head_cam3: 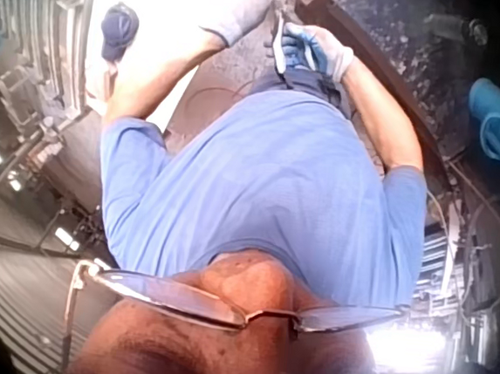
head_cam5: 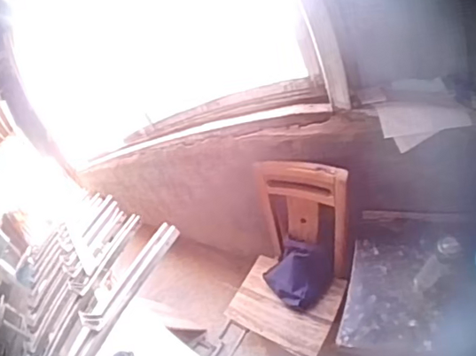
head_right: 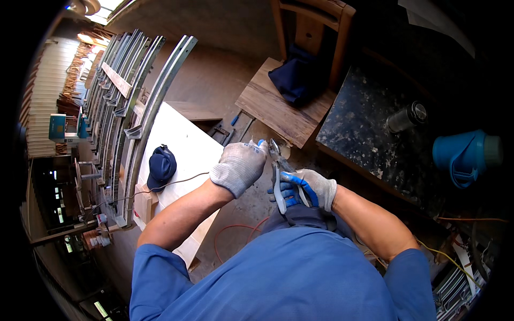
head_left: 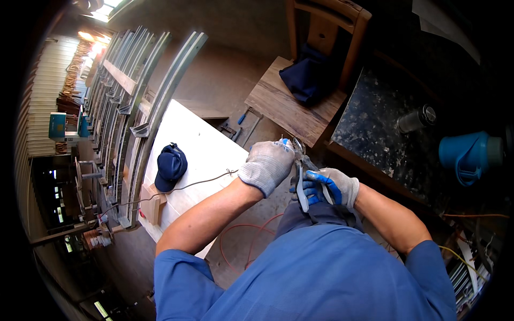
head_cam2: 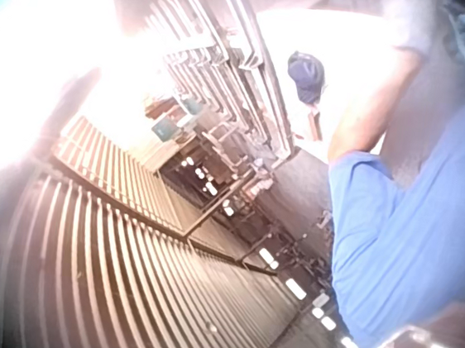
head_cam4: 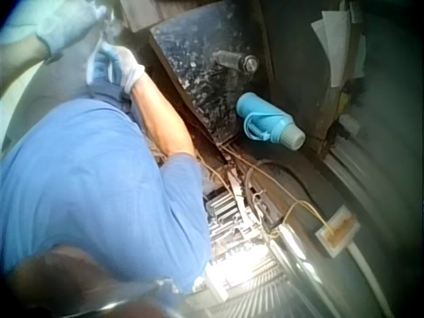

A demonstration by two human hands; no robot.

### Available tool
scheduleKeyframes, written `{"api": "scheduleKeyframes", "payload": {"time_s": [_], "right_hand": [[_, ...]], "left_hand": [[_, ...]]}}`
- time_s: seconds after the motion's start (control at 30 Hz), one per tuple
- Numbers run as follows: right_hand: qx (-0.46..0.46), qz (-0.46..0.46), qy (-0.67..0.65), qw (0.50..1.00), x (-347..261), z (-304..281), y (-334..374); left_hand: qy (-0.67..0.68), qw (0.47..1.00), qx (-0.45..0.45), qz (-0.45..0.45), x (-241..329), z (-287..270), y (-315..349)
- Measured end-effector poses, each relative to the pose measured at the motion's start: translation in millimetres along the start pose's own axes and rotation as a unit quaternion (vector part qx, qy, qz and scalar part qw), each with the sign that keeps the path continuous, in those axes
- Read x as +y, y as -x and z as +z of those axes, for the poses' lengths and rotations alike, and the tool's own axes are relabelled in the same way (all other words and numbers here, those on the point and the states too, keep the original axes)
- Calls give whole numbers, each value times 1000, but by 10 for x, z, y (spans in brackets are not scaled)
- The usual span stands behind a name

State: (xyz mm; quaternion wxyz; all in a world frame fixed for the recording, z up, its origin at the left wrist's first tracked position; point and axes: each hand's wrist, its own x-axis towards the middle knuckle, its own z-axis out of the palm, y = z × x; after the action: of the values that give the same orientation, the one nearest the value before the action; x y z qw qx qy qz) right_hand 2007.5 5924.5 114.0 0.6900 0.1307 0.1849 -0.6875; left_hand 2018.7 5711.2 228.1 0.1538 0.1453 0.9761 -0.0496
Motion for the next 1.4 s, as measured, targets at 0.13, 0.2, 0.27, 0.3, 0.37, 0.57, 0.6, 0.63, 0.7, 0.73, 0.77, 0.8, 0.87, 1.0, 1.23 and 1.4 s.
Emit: {"api": "scheduleKeyframes", "payload": {"time_s": [0.13,0.2,0.27,0.3,0.37,0.57,0.6,0.63,0.7,0.73,0.77,0.8,0.87,1.0,1.23,1.4], "right_hand": [[-38,-2,7,999,-34,95,52],[-29,-4,15,999,-46,78,57],[-14,-12,32,999,-48,82,73],[-5,-18,46,999,-48,97,86],[22,-25,65,997,-39,114,86],[87,-53,112,989,26,242,102],[84,-56,112,989,46,215,98],[81,-59,113,989,59,197,97],[84,-53,111,989,65,197,115],[86,-50,110,989,64,210,127],[89,-56,103,989,74,237,139],[92,-63,96,989,95,277,153],[103,-75,92,988,141,297,148],[137,-82,102,982,209,332,112],[132,-79,129,980,253,331,111],[117,-80,118,983,191,278,173]], "left_hand": [[-5,1000,-12,-11,-4,-36,-17],[-2,1000,-10,-15,-10,-45,-16],[8,1000,-11,-18,-22,-54,-16],[9,1000,-14,-17,-25,-51,-17],[10,1000,-22,-14,-32,-34,-22],[13,1000,-12,-2,-66,13,-11],[15,1000,-9,1,-72,19,-6],[18,1000,-6,5,-79,25,0],[20,1000,-2,9,-78,38,9],[20,1000,-1,9,-68,47,15],[20,1000,0,9,-61,54,19],[22,1000,-5,7,-55,50,19],[26,1000,-16,4,-45,36,23],[31,999,-14,5,-31,37,39],[42,998,23,40,-112,179,50],[69,994,76,41,-166,467,74]]}}
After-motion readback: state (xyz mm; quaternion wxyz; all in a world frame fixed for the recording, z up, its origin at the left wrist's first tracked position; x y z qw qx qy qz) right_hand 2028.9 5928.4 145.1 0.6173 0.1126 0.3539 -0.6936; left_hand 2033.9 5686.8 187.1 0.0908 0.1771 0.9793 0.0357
